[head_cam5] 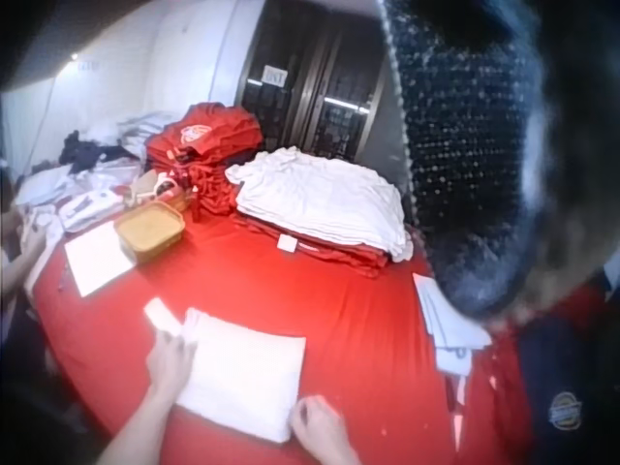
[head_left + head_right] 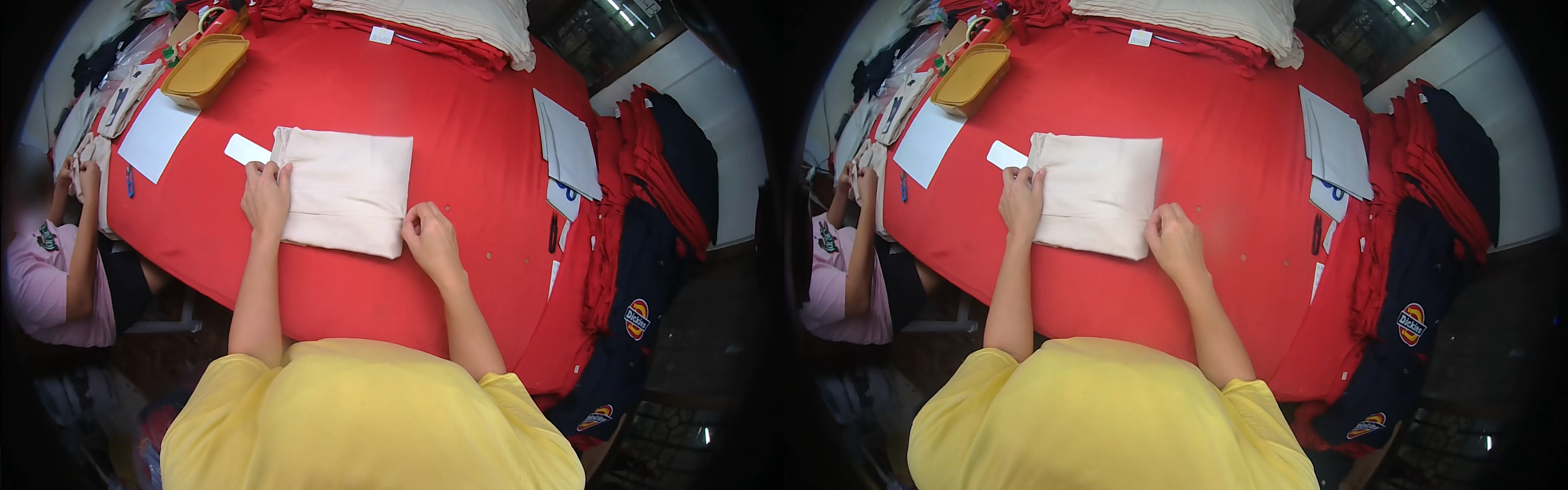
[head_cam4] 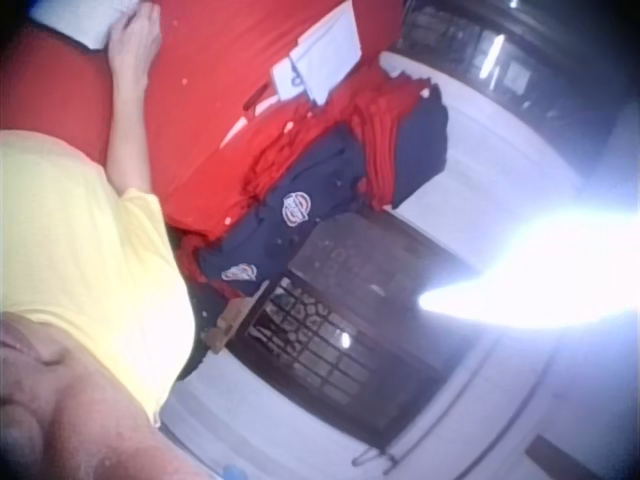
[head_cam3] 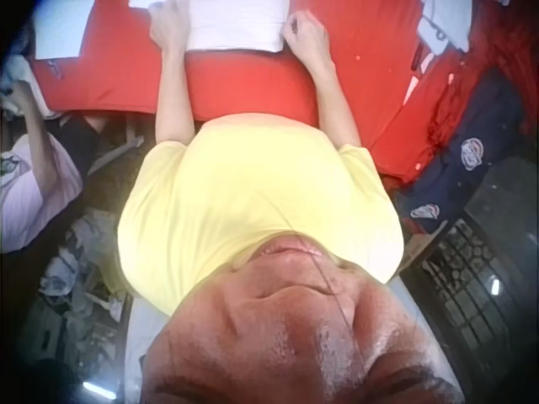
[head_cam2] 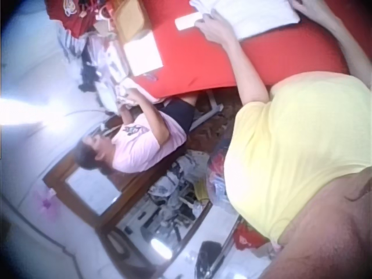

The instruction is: The person folds shirts by placing them on a red table, smoothing the fabric, and using a cardboard template to fold the sides and bottom before removing the template and setting the shirt aside.

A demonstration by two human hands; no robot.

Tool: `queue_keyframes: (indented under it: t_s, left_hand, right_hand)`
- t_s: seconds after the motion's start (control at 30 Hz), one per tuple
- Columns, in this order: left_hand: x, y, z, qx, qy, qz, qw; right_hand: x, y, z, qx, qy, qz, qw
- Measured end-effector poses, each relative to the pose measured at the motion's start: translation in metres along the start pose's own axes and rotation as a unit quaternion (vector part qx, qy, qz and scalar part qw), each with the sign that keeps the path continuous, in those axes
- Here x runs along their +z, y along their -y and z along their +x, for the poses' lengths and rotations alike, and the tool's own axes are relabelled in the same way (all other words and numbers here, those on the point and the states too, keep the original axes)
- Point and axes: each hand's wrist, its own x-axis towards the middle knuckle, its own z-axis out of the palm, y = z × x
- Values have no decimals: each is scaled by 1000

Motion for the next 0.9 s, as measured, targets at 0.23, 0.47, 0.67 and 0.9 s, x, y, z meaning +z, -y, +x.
queue_keyframes:
  t_s: [0.23,0.47,0.67,0.9]
  left_hand:
    - [-1,3,0,-2,6,-44,999]
    - [-28,4,-19,2,171,-71,983]
    - [-35,-24,-64,9,173,-87,981]
    - [-77,-20,-44,77,193,-98,973]
  right_hand:
    - [-3,4,25,167,-25,242,956]
    - [-14,23,58,32,27,-106,993]
    - [43,14,61,-16,-35,-233,972]
    - [29,26,65,-29,-40,-259,965]
